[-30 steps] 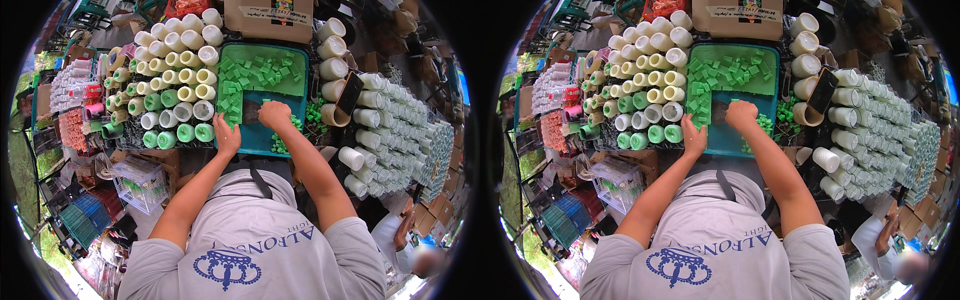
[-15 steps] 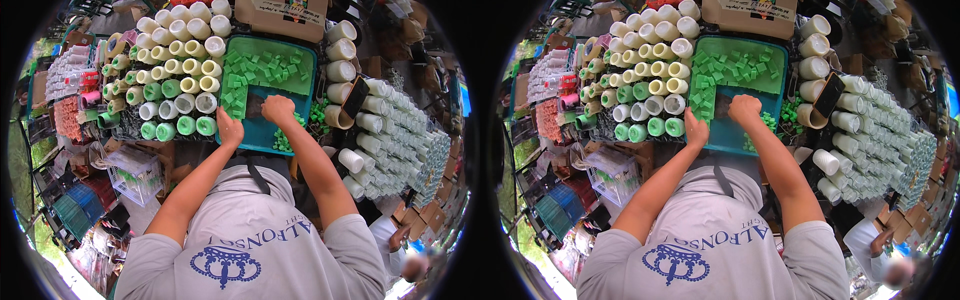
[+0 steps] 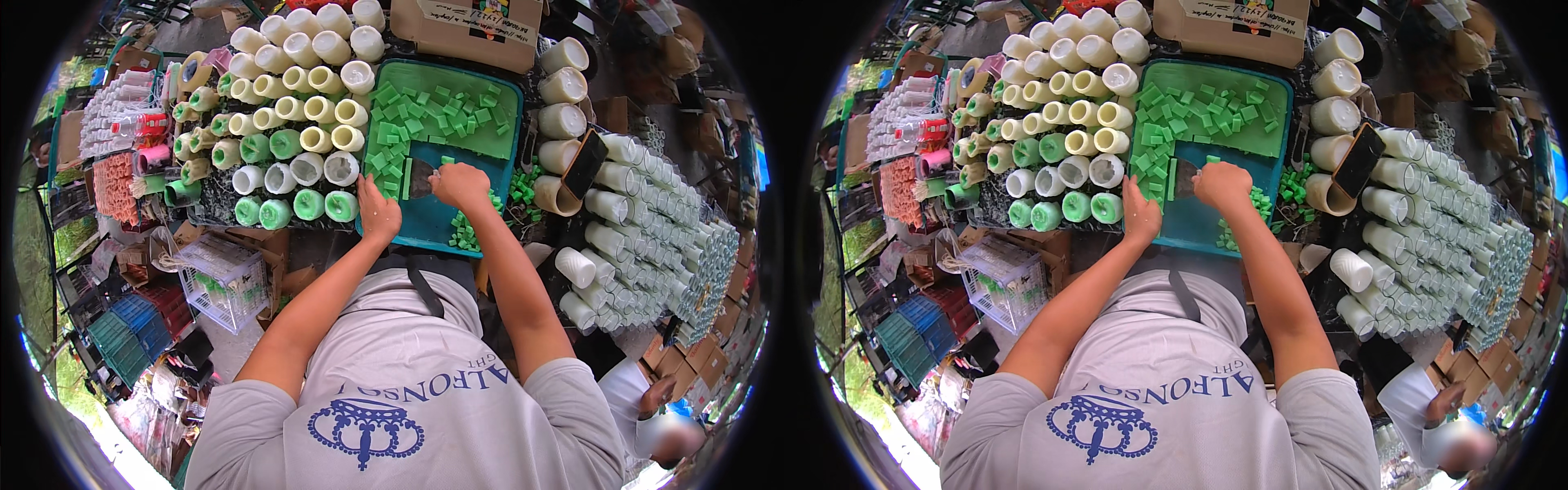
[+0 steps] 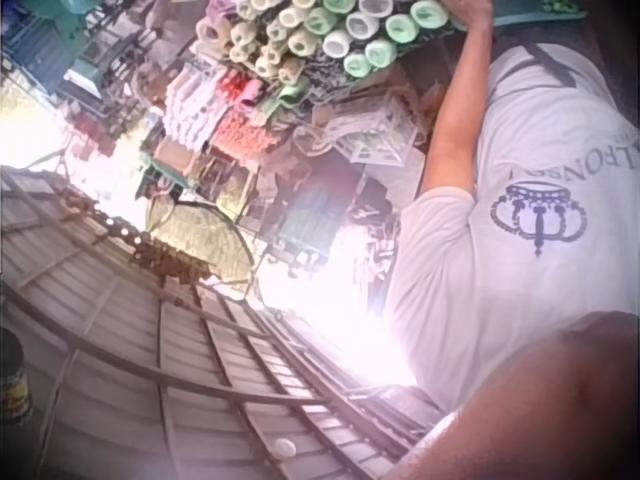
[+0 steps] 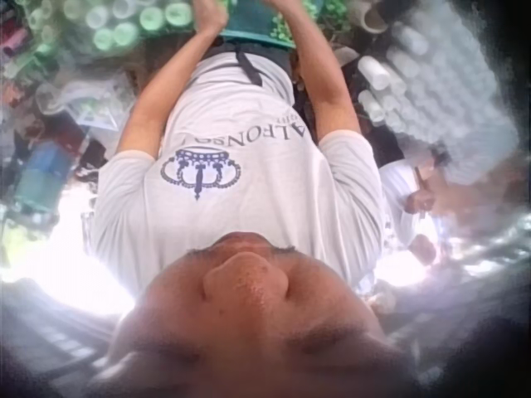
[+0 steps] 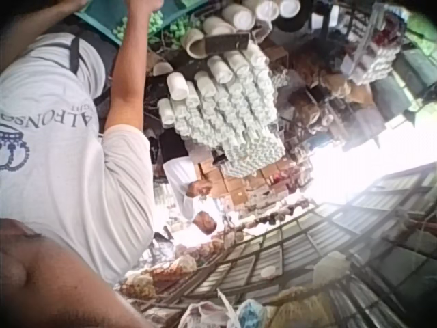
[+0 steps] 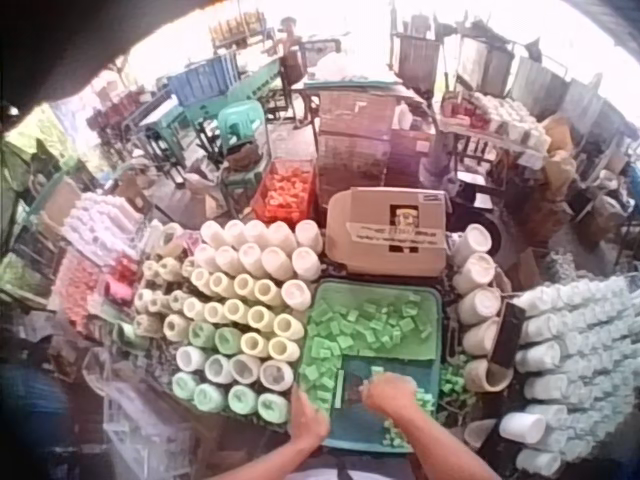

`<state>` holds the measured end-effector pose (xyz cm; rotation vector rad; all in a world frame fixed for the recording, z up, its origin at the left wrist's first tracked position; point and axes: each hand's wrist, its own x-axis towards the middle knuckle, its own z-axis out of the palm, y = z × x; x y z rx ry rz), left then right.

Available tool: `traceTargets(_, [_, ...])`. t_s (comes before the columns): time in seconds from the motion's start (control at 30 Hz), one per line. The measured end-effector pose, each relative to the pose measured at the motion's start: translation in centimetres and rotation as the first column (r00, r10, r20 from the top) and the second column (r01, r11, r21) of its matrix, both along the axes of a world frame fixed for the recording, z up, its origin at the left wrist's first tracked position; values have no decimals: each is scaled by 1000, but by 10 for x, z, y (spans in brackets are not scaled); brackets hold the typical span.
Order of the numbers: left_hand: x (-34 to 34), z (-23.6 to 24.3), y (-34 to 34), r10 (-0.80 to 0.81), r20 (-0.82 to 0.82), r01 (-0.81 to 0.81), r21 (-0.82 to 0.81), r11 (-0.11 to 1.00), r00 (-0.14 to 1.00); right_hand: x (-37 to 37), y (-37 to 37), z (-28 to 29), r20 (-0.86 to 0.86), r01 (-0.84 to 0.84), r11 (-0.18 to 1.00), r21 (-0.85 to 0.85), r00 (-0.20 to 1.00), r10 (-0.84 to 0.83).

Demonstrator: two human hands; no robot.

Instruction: The person uses a knife to cut green rectangular blocks into smaller cubes on a green cutting board. The cut pieces are gathered and placed into a tray. The person repeatedly slices the blocks and organizes the resulting cubes.

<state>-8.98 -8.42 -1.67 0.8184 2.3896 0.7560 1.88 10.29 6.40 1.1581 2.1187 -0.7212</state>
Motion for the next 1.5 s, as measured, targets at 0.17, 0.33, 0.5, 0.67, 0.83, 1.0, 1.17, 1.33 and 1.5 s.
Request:
traceTargets(0.17, [4,-3,0,-5,-35,6,35,999,999,10,10,-4,16,71,997,35,997,-71])
traceTargets(0.33, [3,-2,-1,-19,-38,21,50,999,999,-4,26,-10,24,58,998,7,998,-58])
traceTargets(0.5, [-1,-2,-1,-31,-27,32,41,999,999,-19,36,-16,46,44,999,-4,998,-44])
traceTargets(0.67, [-1,1,0,-34,-5,34,37,999,999,-22,36,-26,28,29,1000,4,999,-29])
traceTargets(0.83, [-2,-1,1,-8,-4,9,16,1000,1000,-5,33,-22,-110,-20,999,-40,994,15])
traceTargets(1.0, [13,12,1,-41,-73,48,93,994,997,17,16,-14,-157,11,998,-62,987,-21])
traceTargets(1.17, [30,38,3,-193,-23,193,261,946,981,53,1,5,-188,127,980,-153,970,-155])
traceTargets(1.33, [46,65,39,-287,201,245,209,947,937,85,-38,36,-188,274,954,-119,938,-292])
traceTargets(1.5, [78,46,49,-367,192,331,196,923,910,118,-62,59,-127,429,884,-185,882,-454])
